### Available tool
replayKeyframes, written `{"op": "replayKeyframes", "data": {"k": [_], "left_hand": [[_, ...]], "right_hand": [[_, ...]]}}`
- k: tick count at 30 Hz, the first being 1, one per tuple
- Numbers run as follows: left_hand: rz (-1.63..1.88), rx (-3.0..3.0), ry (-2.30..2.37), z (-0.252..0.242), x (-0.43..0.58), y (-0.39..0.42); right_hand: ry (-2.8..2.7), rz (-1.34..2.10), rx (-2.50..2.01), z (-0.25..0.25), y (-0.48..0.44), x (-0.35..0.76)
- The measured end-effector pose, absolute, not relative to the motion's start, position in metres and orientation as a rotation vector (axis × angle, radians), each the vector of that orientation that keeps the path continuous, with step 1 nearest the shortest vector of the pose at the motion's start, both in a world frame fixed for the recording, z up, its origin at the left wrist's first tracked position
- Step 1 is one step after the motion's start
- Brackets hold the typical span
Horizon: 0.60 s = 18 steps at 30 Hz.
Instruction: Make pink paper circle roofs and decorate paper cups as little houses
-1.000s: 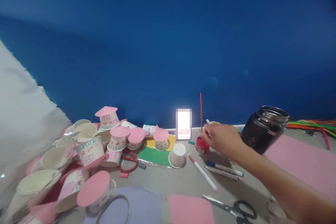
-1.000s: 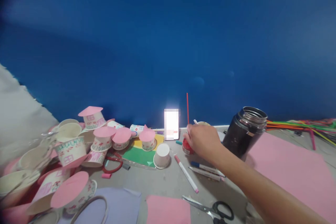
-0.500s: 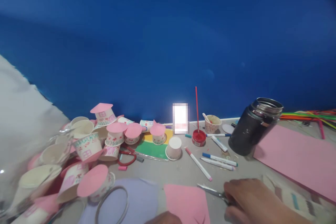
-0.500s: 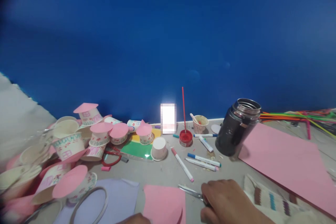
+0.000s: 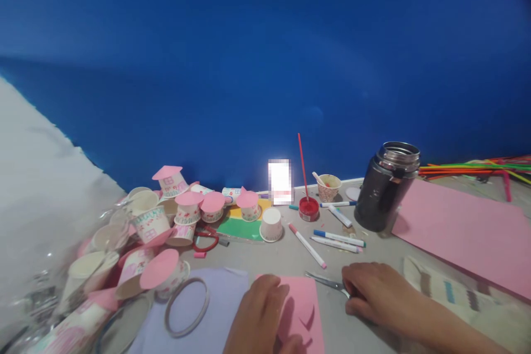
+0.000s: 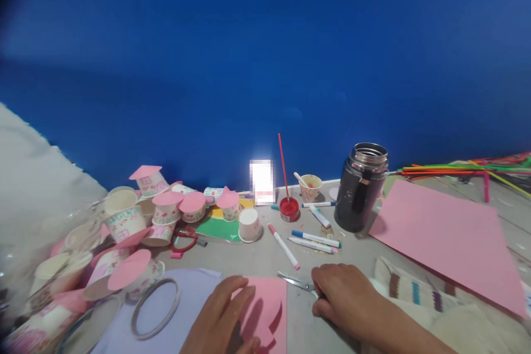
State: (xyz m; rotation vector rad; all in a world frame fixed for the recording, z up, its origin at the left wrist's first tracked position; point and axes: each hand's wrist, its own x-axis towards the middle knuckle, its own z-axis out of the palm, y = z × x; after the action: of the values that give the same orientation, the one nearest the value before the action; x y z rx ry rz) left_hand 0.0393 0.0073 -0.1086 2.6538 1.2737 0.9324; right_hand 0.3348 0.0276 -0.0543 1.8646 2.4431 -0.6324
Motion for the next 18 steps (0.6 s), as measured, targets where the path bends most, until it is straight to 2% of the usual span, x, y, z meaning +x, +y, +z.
{"op": "replayKeyframes", "data": {"k": [5, 10, 13, 18], "left_hand": [[0.943, 2.951, 1.219, -0.154, 0.030, 0.020], [0.922, 3.101, 0.970, -0.148, 0.021, 0.023], [0.861, 3.073, 0.975, -0.142, 0.020, 0.020], [0.926, 3.038, 1.050, -0.162, 0.021, 0.017]], "right_hand": [[2.452, -0.658, 1.859, -0.052, 0.028, 0.334], [2.469, -0.580, 1.839, -0.058, 0.027, 0.333], [2.465, -0.541, 1.844, -0.064, 0.028, 0.332], [2.500, -0.435, 1.850, -0.072, 0.029, 0.330]]}}
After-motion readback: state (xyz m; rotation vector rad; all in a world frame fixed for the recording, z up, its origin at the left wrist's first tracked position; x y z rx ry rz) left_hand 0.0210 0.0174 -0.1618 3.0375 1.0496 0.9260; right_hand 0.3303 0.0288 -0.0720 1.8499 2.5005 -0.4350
